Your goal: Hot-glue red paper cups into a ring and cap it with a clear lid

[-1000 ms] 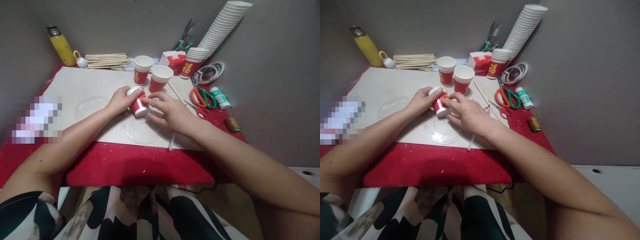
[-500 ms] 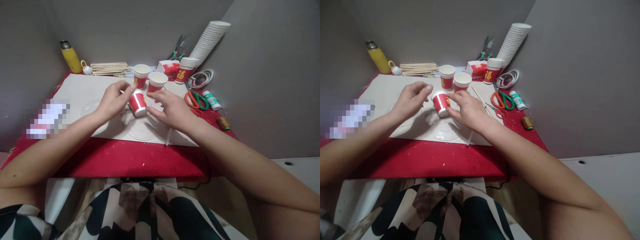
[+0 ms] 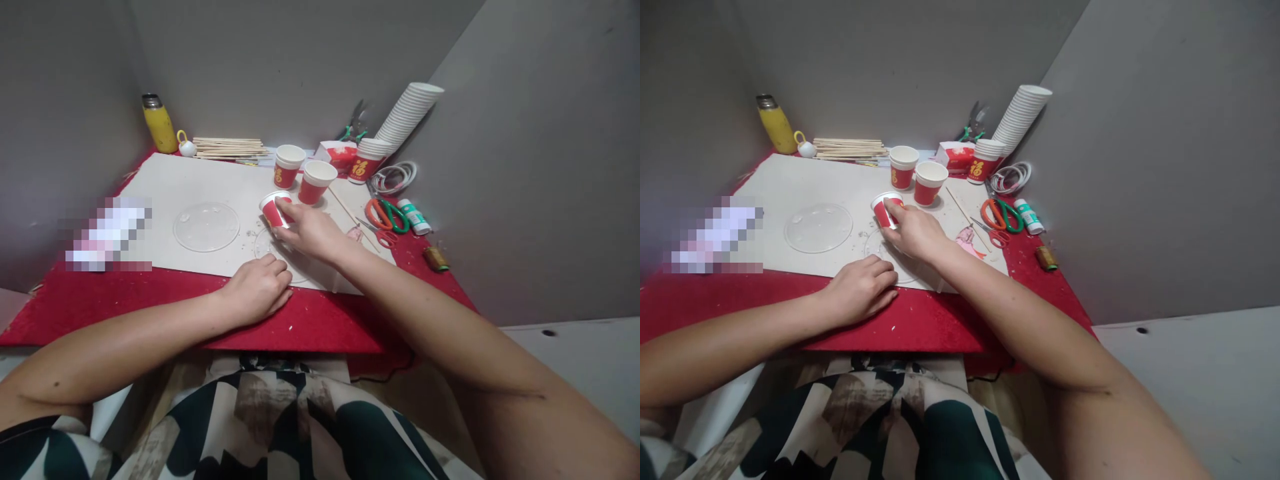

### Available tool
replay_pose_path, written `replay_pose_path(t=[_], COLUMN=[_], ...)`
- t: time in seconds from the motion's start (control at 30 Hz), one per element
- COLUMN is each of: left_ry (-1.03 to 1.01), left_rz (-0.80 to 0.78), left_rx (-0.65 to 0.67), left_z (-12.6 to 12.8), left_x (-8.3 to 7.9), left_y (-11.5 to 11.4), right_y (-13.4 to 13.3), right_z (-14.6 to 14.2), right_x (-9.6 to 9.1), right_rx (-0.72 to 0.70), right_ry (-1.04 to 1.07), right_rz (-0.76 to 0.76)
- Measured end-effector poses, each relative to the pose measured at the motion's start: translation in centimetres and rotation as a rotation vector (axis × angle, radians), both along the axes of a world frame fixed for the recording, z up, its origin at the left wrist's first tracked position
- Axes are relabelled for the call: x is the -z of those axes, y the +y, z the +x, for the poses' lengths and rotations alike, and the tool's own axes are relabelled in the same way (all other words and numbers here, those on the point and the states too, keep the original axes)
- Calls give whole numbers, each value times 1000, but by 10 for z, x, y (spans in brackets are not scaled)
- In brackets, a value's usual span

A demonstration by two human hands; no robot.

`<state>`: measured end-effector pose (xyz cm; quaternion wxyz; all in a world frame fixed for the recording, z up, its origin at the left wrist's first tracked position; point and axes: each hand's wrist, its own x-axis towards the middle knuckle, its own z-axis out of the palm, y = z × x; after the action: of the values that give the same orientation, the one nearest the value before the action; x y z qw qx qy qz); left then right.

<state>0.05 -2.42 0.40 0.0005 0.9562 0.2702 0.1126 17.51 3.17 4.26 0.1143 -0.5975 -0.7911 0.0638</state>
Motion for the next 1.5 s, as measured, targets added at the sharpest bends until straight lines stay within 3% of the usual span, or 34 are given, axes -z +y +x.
replay_pose_path(t=[0.2,0.4,0.57,0.67,0.73,0.93,1.27,1.5], left_ry=[11,-61,-175,-178,-198,-238,-260,-299], left_rz=[-11,-111,-212,-231,-250,-282,-362,-403], left_rx=[11,-39,-329,-508,-552,-564,-599,-602], left_z=[0,-6,-19,-25,-27,-26,-28,-29], left_x=[2,-7,-17,-17,-14,-6,-11,-12], left_y=[-4,-1,24,41,48,53,56,57], right_y=[-3,-7,-5,0,4,15,25,16], right_z=[-4,9,29,30,27,21,27,26], right_x=[4,-10,-22,-18,-14,-7,-4,-1], right_rx=[13,51,154,155,155,158,137,103], right_ry=[10,94,-92,-198,-240,-288,-309,-244], right_rz=[12,24,-23,-126,-171,-226,-357,-272])
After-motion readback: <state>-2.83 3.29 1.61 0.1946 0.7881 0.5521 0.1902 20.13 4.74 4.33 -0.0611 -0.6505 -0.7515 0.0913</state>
